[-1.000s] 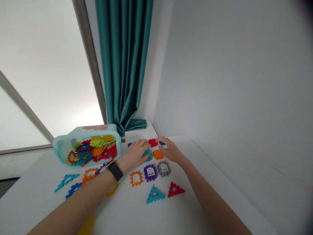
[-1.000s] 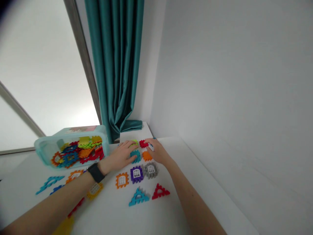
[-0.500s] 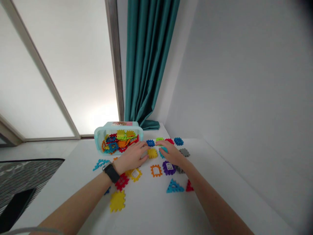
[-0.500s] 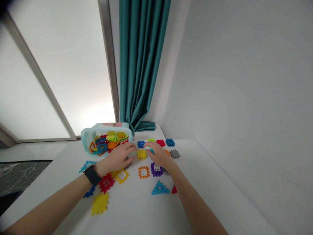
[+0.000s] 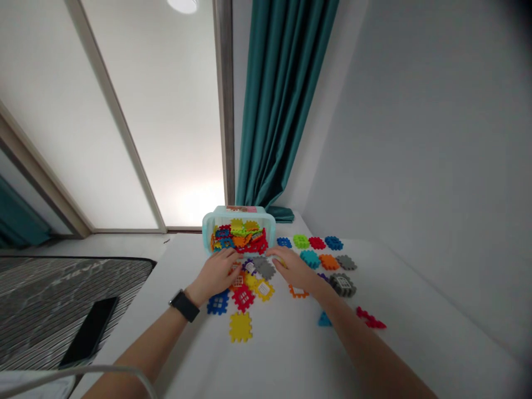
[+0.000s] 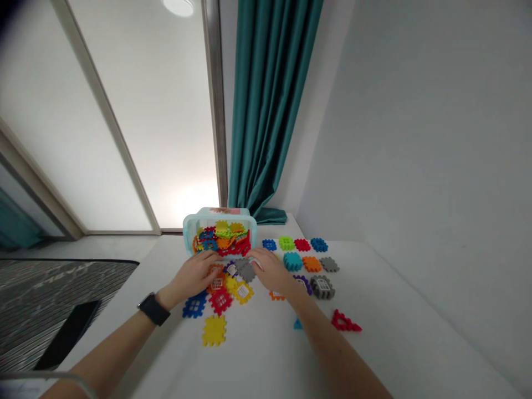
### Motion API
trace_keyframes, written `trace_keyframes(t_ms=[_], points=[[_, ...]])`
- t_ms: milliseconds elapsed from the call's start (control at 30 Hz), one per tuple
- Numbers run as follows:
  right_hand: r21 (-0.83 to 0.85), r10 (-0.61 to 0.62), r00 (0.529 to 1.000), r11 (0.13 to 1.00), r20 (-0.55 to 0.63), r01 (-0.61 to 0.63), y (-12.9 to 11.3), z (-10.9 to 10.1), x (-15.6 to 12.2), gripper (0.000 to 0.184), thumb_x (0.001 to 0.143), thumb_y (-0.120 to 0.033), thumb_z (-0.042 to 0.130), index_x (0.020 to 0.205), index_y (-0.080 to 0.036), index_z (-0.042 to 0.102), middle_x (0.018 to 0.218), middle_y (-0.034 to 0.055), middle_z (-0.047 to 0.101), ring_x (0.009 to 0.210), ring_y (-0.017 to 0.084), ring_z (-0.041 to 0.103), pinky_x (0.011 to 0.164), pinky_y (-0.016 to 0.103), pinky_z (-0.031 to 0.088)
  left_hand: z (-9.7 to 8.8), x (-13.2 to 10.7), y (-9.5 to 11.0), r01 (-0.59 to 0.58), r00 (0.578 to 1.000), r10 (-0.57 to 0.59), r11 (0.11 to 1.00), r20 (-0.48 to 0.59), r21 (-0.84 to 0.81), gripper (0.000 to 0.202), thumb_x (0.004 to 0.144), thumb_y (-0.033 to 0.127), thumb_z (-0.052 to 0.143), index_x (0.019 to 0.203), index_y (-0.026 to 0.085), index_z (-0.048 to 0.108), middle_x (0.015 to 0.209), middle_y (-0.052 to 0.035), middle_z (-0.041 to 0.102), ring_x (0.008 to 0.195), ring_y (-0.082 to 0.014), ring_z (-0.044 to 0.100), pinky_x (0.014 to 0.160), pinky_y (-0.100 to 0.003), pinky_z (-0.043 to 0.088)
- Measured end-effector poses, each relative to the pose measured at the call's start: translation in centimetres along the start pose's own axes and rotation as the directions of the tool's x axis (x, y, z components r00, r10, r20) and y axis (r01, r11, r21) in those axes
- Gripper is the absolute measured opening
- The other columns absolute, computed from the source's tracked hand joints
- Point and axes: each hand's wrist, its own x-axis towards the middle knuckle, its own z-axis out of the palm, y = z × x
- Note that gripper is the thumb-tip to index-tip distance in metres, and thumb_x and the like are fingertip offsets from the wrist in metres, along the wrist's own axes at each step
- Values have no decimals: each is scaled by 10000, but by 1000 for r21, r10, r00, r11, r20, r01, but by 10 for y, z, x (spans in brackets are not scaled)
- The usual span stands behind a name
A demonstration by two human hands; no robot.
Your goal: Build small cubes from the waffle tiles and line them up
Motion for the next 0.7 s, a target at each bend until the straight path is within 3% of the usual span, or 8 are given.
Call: trace_keyframes(t_ms=[233,433,567,700], points=[[20,40,999,999,-13,-40,-19,28,-10,282,888,-83,526,1076,-229,678,1132,70,718,1088,244,644,976,422,501,7,-30,-14,70,994,-76,994,-76,-79,232,979,306,470,1080,219,660,1102,-85,688,1037,-244,647,908,-386,532],[-76,82,996,994,-33,-84,-29,62,-11,304,825,-47,574,1059,-209,679,1160,88,692,1132,265,601,1013,456,472,8,-45,-20,64,995,-73,990,-71,-127,238,978,285,462,1064,204,669,1097,-94,697,1023,-236,649,916,-397,538],[-106,75,994,991,-81,-83,-32,78,-16,356,834,-45,557,1130,-211,663,1251,102,655,1221,277,548,1057,487,442,6,-53,-27,48,995,-61,988,-84,-145,225,962,274,481,1079,207,661,1097,-93,698,1038,-245,647,916,-409,538],[-84,48,992,995,-114,-58,-34,81,-28,408,881,-92,533,1261,-223,609,1366,110,594,1308,274,494,1098,510,412,7,-55,-36,68,993,-83,985,-89,-159,225,960,262,478,1079,199,659,1097,-98,696,1051,-252,645,931,-421,529]])
